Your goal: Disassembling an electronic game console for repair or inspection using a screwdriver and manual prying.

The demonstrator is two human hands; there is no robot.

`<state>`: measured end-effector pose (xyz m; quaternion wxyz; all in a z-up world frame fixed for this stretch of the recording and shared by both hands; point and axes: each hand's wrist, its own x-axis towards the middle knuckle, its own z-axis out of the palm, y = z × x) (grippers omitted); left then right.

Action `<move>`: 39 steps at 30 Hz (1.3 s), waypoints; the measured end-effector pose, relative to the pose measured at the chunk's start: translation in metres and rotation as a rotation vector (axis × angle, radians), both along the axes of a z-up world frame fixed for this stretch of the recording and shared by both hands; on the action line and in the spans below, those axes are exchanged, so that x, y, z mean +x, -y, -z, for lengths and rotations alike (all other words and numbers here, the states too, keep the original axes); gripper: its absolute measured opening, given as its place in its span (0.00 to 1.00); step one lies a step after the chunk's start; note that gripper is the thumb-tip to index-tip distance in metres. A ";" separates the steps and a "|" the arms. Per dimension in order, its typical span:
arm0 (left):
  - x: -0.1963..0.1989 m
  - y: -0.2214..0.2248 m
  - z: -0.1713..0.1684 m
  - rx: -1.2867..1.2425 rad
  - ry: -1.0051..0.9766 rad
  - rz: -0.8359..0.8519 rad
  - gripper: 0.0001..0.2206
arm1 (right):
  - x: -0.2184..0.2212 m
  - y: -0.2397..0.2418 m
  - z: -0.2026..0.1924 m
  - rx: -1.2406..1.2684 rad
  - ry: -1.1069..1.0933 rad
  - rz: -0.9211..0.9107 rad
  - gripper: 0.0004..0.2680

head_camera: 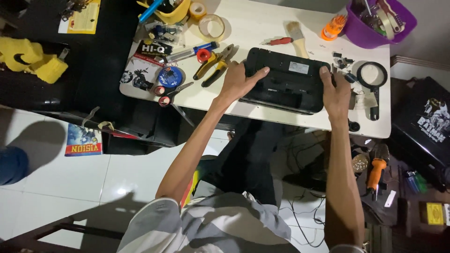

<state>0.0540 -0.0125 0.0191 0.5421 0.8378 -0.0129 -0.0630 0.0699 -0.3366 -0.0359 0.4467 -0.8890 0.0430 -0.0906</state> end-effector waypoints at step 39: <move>-0.015 0.009 -0.034 0.084 -0.017 -0.009 0.48 | -0.008 -0.008 -0.002 0.008 0.163 -0.020 0.23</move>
